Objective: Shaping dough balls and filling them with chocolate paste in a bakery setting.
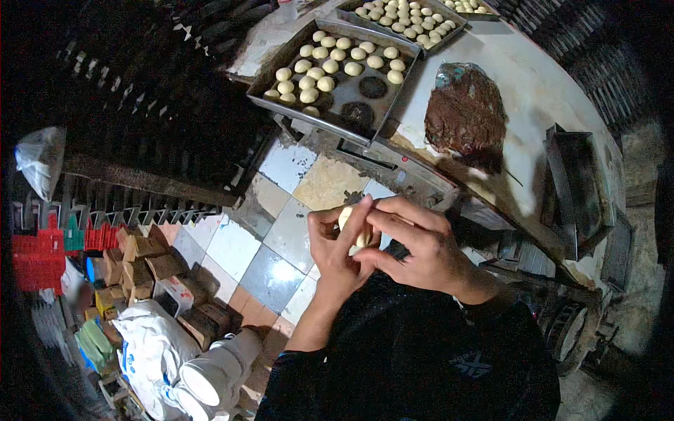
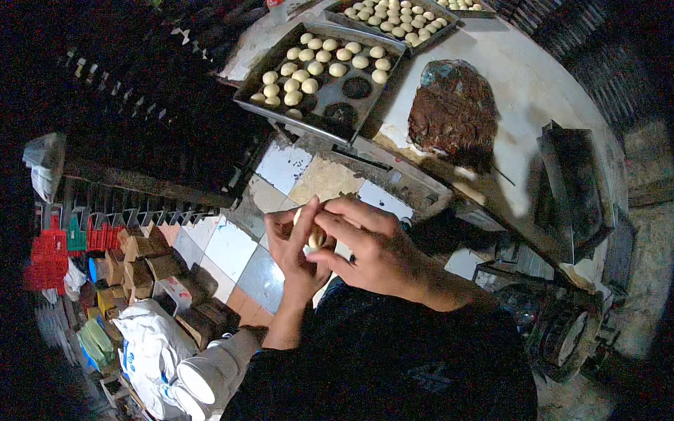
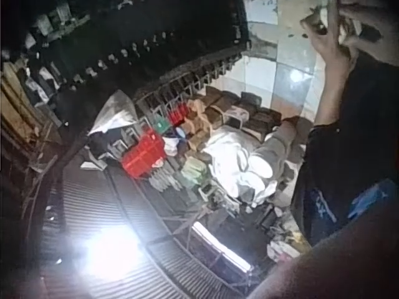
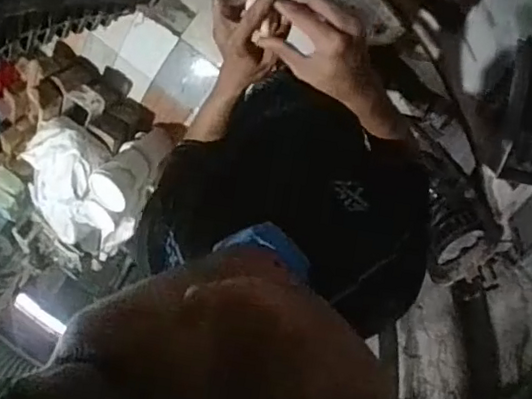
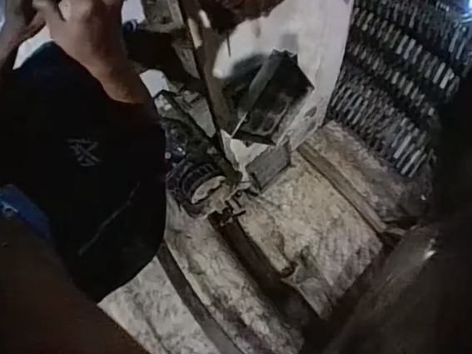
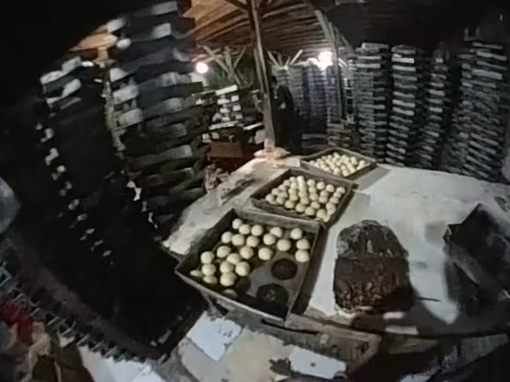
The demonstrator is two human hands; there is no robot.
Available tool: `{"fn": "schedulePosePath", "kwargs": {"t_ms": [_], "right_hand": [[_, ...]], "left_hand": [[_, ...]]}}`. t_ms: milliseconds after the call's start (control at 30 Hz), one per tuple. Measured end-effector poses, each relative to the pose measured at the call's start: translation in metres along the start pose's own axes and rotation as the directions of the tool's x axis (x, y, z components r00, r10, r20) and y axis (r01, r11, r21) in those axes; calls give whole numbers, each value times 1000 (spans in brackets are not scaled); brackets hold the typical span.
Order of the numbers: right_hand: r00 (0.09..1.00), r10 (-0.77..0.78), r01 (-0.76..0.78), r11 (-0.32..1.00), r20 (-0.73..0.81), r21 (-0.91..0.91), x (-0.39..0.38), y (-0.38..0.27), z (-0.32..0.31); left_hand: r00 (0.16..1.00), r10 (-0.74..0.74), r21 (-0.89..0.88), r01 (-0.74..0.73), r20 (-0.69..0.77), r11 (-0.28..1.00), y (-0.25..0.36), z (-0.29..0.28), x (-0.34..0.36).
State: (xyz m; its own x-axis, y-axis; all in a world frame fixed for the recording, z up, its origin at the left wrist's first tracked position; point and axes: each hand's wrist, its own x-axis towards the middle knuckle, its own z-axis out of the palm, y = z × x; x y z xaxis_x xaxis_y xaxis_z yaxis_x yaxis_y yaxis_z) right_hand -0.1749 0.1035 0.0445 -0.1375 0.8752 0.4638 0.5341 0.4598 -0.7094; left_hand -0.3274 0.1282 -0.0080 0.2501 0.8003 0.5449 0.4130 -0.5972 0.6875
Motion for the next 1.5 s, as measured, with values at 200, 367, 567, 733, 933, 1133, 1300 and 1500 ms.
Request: {"fn": "schedulePosePath", "kwargs": {"t_ms": [200,367,567,733,933,1133,1300,1500], "right_hand": [[996,-47,49,998,-81,28,11,-18,1],[939,338,-336,855,65,395,-11,-13,-25],[949,-49,22,996,-312,-90,-49,2,-58],[915,-85,63,996,-395,-67,-89,50,-129],[923,26,68,971,-384,231,-172,132,-238],[705,633,-621,769,-318,153,-221,156,-329],[819,308,-487,820,-485,-301,-240,186,-361],[787,583,-569,812,-201,127,-276,248,-388]], "left_hand": [[946,-277,-930,246,168,274,-7,-4,-13],[998,13,-789,42,63,613,-9,14,-13],[991,-83,-685,-12,-106,728,45,78,17],[971,76,-753,126,227,646,89,148,46],[895,179,-822,275,408,499,170,281,62],[821,-39,-465,361,569,808,212,394,59],[354,-89,-223,744,931,630,208,465,38],[188,160,-246,807,969,537,184,502,13]]}}
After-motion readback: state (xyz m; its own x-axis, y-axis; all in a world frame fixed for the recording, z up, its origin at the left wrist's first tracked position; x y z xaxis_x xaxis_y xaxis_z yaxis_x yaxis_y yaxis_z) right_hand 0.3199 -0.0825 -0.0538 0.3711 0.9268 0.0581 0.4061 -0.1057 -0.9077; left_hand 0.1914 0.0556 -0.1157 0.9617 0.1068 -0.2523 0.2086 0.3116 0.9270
